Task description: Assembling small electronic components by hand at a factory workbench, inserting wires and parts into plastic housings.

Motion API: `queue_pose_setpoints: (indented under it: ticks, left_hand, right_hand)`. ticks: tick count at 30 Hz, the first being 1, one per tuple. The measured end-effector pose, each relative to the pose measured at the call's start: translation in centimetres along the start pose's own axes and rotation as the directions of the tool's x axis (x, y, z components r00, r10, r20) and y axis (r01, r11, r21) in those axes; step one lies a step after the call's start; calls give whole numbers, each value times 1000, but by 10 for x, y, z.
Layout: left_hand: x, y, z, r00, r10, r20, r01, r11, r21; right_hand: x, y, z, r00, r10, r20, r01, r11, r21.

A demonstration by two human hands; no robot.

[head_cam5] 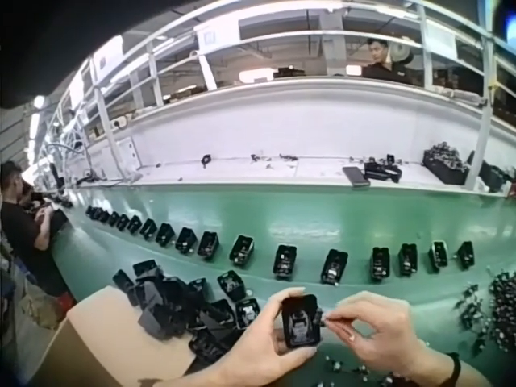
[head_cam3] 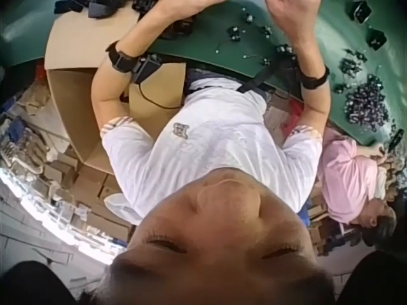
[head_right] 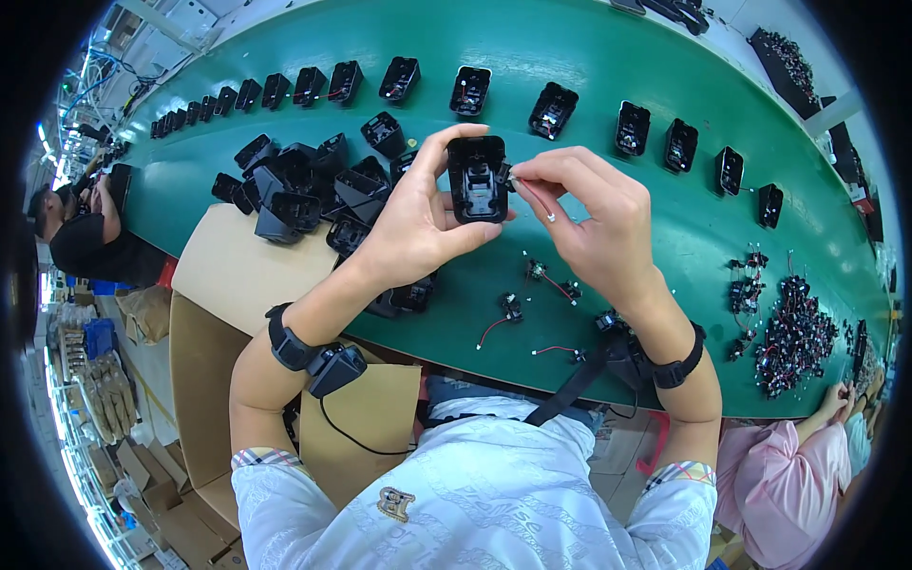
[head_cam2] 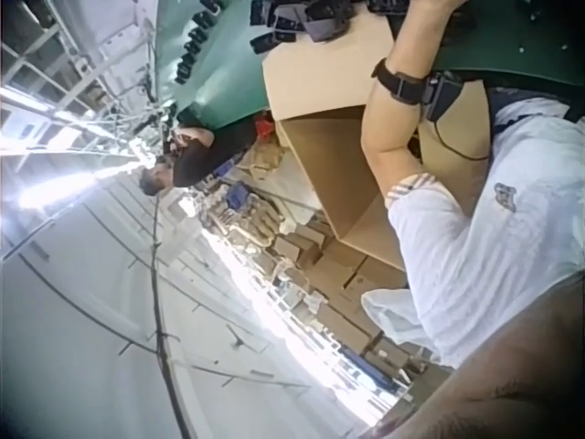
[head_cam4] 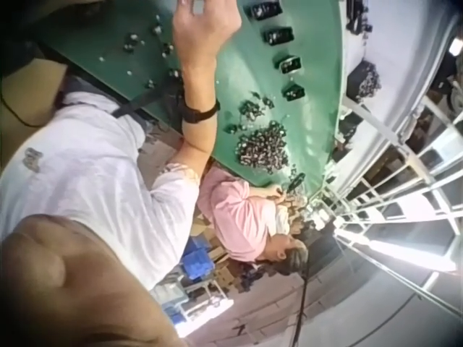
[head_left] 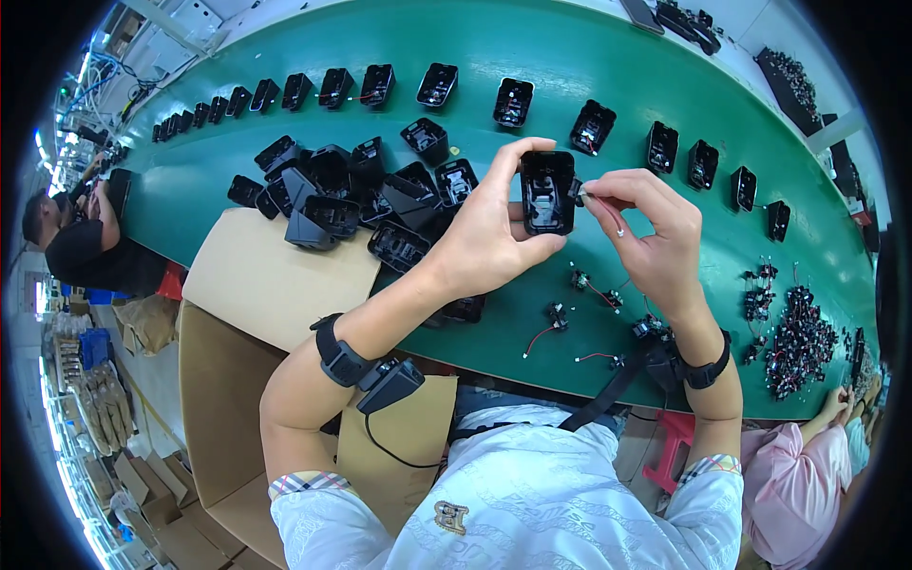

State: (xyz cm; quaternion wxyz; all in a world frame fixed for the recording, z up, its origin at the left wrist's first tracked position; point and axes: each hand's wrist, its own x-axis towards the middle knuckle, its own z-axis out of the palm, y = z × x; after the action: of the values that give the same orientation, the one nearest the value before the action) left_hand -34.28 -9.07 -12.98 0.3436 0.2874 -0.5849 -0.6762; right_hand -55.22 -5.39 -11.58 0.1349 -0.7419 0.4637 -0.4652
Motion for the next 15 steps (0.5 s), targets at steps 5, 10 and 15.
queue_pose_setpoints:
  ticks: [5,10,15]
  left_hand:
    - [1,-3,-2,1000,10,-2,-10,1000,18]
    - [1,-5,-2,981,194,-28,-158,864,478]
    - [0,-1,-3,957,285,-57,-172,712,681]
  right_hand:
    - [3,7,-7,986,-166,14,166,979,-117]
    - [4,2,-11,1000,-27,-2,27,1000,-8]
    - [3,-3,-11,994,-111,21,112,993,-34]
